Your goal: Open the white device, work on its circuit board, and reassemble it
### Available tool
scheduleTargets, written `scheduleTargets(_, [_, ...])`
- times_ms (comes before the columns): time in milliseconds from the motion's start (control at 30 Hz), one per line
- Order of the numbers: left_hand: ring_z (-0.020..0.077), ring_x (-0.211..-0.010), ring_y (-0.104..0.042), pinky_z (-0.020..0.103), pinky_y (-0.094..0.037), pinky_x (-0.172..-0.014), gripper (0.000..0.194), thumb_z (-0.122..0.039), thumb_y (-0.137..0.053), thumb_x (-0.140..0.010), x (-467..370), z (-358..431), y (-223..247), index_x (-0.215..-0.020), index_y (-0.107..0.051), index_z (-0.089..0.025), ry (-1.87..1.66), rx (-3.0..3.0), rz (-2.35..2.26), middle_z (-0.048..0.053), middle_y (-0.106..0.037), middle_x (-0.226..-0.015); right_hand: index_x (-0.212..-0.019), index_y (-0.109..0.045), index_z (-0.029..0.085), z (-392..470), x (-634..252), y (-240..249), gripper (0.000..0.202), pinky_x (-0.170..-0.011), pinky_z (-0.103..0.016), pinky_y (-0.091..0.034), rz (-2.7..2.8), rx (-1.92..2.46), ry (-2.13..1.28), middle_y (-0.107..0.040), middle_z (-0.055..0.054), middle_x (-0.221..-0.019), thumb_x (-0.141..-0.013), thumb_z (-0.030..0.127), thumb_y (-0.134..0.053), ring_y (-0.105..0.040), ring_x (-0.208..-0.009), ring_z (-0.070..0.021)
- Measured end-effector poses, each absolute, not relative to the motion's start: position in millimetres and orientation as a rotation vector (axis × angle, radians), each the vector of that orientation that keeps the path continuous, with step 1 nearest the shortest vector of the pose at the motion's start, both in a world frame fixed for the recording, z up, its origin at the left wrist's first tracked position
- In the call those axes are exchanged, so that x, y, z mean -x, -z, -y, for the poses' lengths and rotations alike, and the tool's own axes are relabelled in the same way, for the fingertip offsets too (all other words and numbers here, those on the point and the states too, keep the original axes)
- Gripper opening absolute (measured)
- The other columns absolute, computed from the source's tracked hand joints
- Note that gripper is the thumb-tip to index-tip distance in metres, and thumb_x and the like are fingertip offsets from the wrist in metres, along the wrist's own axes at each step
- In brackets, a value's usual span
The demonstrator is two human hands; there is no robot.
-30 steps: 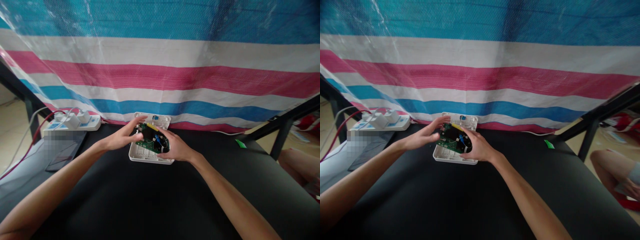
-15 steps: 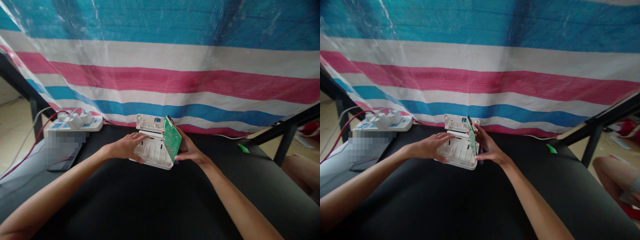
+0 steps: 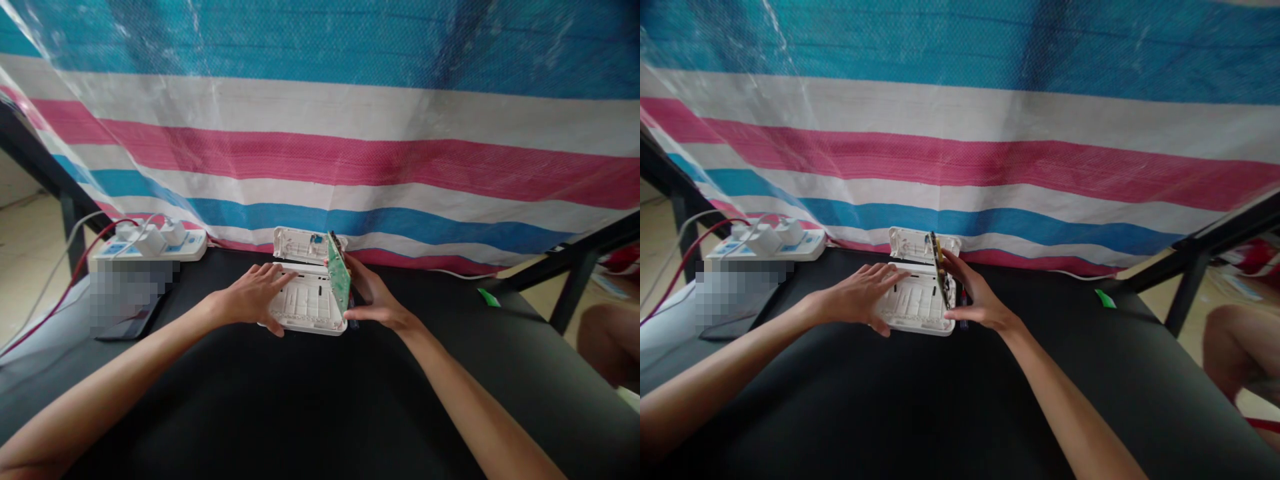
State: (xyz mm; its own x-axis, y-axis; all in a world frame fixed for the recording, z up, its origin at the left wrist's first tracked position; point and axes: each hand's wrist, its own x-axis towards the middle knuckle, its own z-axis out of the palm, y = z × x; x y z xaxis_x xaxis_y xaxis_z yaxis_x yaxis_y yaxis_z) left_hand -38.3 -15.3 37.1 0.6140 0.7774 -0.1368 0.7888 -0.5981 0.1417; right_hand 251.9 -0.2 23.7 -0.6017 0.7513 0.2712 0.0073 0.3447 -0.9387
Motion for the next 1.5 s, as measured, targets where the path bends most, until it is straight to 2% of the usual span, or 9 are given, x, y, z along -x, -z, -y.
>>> scheduleTargets(367, [0.0393,-0.141,-0.038,0.048,-0.032,-0.114,0.118,-0.072,-0.075,-0.063,49,3,-40,-0.155,-0.023,-0.020,0.107,-2.603,-1.236,0.018,-0.040,-0.154,-0.157,-0.031,0.022,-1,-237,-41,0.106,-0.121,-0.054,-0.027,2.310,0.761,-0.849,-0.037,-0.014,-0.159,-0.066,0.028,-0.085,-0.037,-0.146,-0.0350])
scheduleTargets(500, [0.0337,-0.138,-0.046,0.044,-0.039,-0.112,0.085,-0.056,-0.068,-0.080,77,-15,-57,-0.150,-0.035,-0.021,-0.164,-2.551,-1.250,0.015,-0.047,-0.151,-0.155,-0.035,0.017,-9,-224,-43,0.105,-0.119,-0.052,-0.031,2.470,0.810,-0.828,-0.040,-0.017,-0.157,-0.065,0.033,-0.086,-0.041,-0.144,-0.0348])
scheduleTargets(567, [0.0278,-0.123,-0.060,0.042,-0.046,-0.105,0.055,-0.044,-0.048,-0.094,86,-21,-68,-0.143,-0.044,-0.020,-0.413,-2.441,-1.454,0.013,-0.062,-0.135,-0.155,-0.036,0.015,-12,-216,-46,0.104,-0.118,-0.051,-0.033,2.581,0.844,-0.779,-0.041,-0.019,-0.156,-0.065,0.033,-0.086,-0.042,-0.143,-0.0349])
scheduleTargets(633, [0.0250,-0.108,-0.067,0.039,-0.052,-0.096,0.047,-0.045,-0.040,-0.097,87,-20,-76,-0.135,-0.053,-0.019,-0.575,-2.332,-1.557,0.010,-0.069,-0.120,-0.153,-0.040,0.015,-12,-208,-50,0.100,-0.116,-0.052,-0.036,2.675,0.895,-0.714,-0.045,-0.019,-0.153,-0.065,0.031,-0.085,-0.045,-0.140,-0.0361])
scheduleTargets(767, [0.0308,-0.130,-0.055,0.042,-0.043,-0.109,0.073,-0.063,-0.059,-0.087,70,-6,-76,-0.146,-0.043,-0.023,-0.365,-2.435,-1.339,0.012,-0.055,-0.144,-0.146,-0.049,0.012,-11,-194,-56,0.087,-0.109,-0.052,-0.043,2.817,0.995,-0.584,-0.054,-0.020,-0.146,-0.066,0.030,-0.079,-0.053,-0.133,-0.0392])
scheduleTargets(833, [0.0370,-0.143,-0.039,0.048,-0.035,-0.115,0.100,-0.063,-0.072,-0.075,60,2,-70,-0.155,-0.028,-0.023,-0.127,-2.485,-1.288,0.017,-0.040,-0.156,-0.144,-0.051,0.010,-10,-191,-58,0.084,-0.108,-0.052,-0.043,2.864,1.010,-0.532,-0.056,-0.020,-0.143,-0.067,0.031,-0.078,-0.054,-0.131,-0.0392])
scheduleTargets(933, [0.0400,-0.147,-0.030,0.051,-0.027,-0.118,0.118,-0.061,-0.080,-0.067,49,9,-60,-0.158,-0.015,-0.023,0.074,-2.526,-1.242,0.019,-0.032,-0.160,-0.143,-0.051,0.008,-9,-190,-58,0.083,-0.109,-0.050,-0.042,2.877,0.985,-0.491,-0.057,-0.021,-0.142,-0.067,0.032,-0.077,-0.054,-0.130,-0.0377])
scheduleTargets(1100, [0.0385,-0.143,-0.035,0.049,-0.031,-0.114,0.119,-0.058,-0.081,-0.064,45,10,-49,-0.157,-0.013,-0.030,0.159,-2.573,-1.221,0.015,-0.032,-0.159,-0.140,-0.054,0.006,-5,-190,-55,0.080,-0.110,-0.049,-0.039,2.907,0.989,-0.442,-0.060,-0.020,-0.138,-0.068,0.033,-0.076,-0.053,-0.129,-0.0368])
scheduleTargets(1500, [0.0371,-0.143,-0.033,0.047,-0.028,-0.117,0.114,-0.046,-0.080,-0.064,46,6,-44,-0.155,-0.016,-0.027,0.161,-2.618,-1.179,0.014,-0.033,-0.156,-0.134,-0.062,0.008,-6,-184,-53,0.072,-0.104,-0.049,-0.044,2.956,1.050,-0.408,-0.067,-0.020,-0.128,-0.069,0.034,-0.077,-0.060,-0.121,-0.0376])
